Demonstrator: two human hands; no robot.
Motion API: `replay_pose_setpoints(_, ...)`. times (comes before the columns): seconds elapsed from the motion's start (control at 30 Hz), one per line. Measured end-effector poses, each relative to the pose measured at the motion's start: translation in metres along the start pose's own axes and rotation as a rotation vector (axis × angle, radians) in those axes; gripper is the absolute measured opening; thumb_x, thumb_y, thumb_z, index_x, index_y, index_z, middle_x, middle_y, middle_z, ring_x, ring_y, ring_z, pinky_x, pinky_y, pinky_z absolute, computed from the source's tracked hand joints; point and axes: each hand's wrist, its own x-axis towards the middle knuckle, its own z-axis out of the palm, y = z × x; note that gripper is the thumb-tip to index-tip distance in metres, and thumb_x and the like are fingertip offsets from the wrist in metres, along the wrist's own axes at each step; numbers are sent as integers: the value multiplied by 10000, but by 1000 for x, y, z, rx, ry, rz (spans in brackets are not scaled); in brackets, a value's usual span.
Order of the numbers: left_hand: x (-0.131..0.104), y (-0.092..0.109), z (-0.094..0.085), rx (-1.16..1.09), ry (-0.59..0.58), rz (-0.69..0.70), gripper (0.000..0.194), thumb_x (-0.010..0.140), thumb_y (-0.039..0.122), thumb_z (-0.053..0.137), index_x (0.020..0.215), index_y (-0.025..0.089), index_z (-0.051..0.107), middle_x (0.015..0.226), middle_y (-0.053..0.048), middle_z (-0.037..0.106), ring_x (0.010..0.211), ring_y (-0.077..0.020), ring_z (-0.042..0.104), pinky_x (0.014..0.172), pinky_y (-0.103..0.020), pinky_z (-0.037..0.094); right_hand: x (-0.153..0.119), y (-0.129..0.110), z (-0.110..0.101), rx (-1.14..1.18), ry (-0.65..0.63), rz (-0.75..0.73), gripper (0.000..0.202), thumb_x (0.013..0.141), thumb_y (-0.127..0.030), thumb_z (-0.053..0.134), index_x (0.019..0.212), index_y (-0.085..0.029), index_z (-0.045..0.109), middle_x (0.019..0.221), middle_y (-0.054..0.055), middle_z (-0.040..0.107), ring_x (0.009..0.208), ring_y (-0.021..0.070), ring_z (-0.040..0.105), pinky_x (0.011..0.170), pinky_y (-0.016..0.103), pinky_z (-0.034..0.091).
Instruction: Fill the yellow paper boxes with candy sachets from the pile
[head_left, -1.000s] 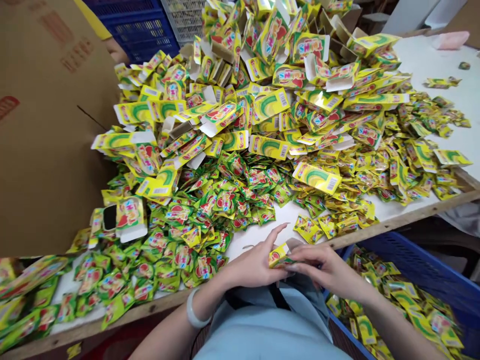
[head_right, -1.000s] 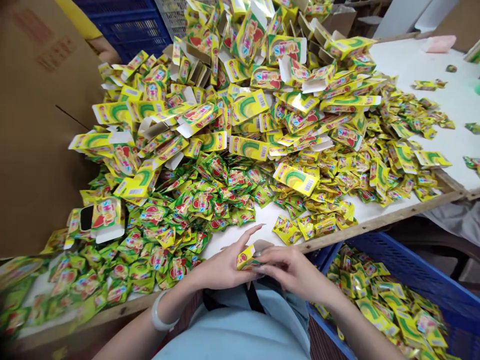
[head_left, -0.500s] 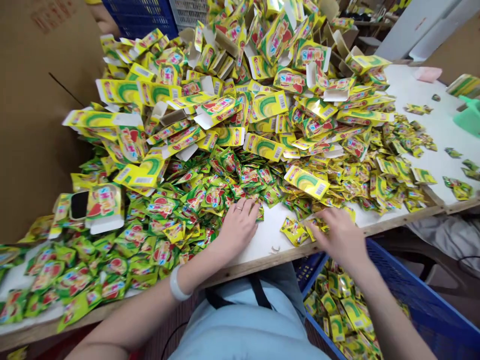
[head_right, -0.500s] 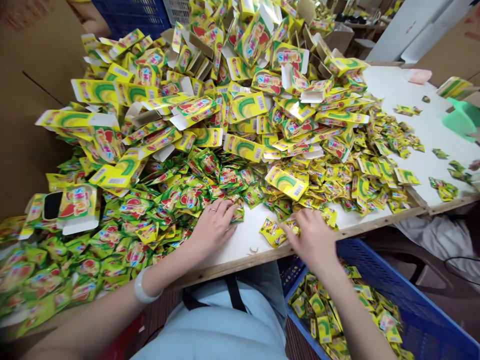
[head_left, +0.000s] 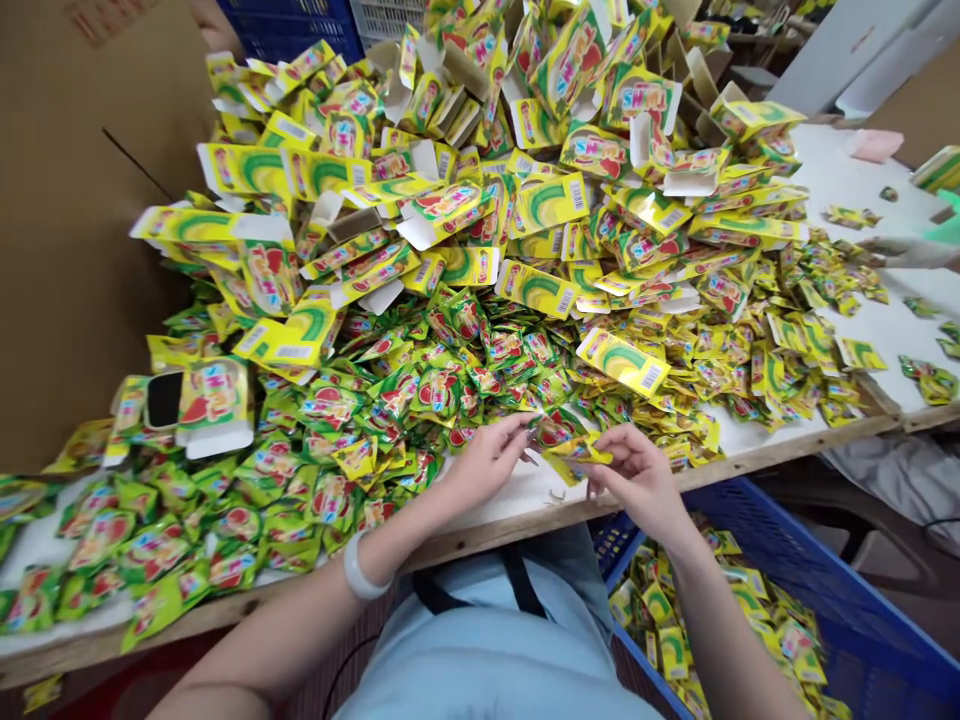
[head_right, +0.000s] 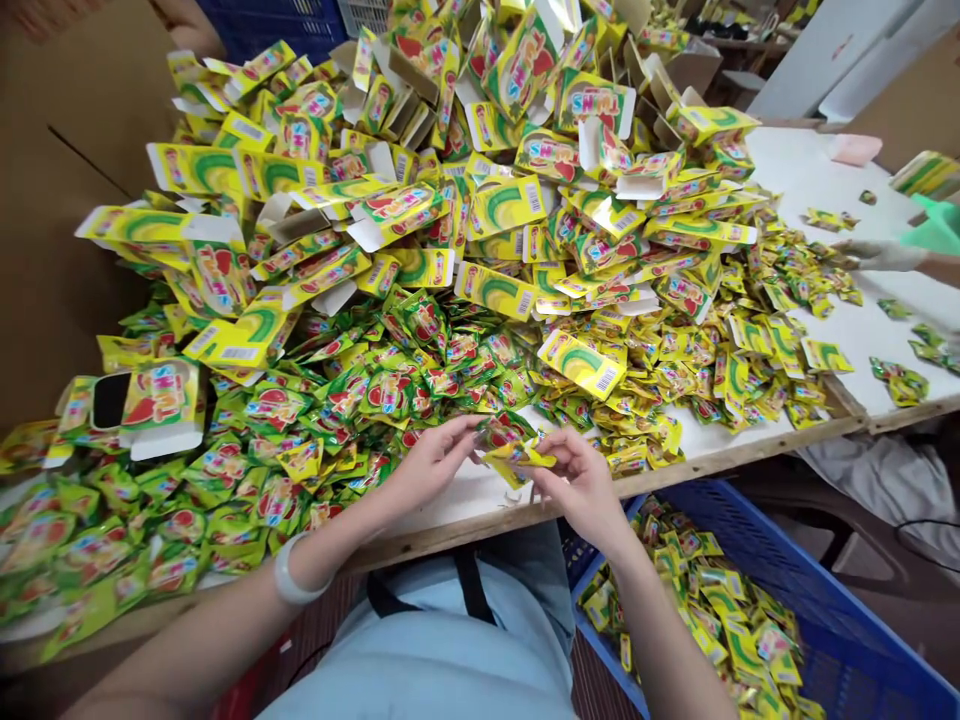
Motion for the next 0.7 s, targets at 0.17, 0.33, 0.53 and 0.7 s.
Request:
replay_pose_setpoints(0.17, -5, 10, 7, -347, -61, -2, 394, 897, 493, 578, 1110, 164, 613, 1008, -80, 675, 883, -202, 673, 810, -348, 573, 16, -5, 15, -47, 0, -12, 264, 822, -376, 696, 901, -229, 493, 657, -47, 622, 458, 96, 521, 441, 213, 444)
replay_pose_setpoints(0.33, 0, 8, 21, -383, 51, -32, 409, 831, 562, 658, 905, 168, 576, 856, -34, 643, 778, -170, 647, 714, -311, 572, 15, -2, 13, -139, 182, -118, 493, 723, -297, 795, 1129, -235, 522, 804, -17, 635, 586, 110, 552, 480, 207, 456)
replay_pose_setpoints(0.53, 23, 24, 33, -65, -39, 162, 376, 936, 510, 535, 891, 157, 657, 858, -52, 681, 809, -181, 642, 749, -296, 524, 1, 11, 6, 196, 252, -2, 331, 755, -410, 756, 983, -188, 664, 821, 40, 720, 535, 148, 614, 428, 264, 501)
replay_pose_setpoints(0.7, 91, 65, 36, 474, 79, 261, 483, 1012, 495, 348, 1268, 146, 563, 1123, -139, 654, 1012, -255, 638, 884, -367, 474, -14, 17, -26, 193, 622, -80, 255, 754, -381, 783, 823, -160, 676, 539, -7, 670, 384, 142, 562, 407, 269, 471)
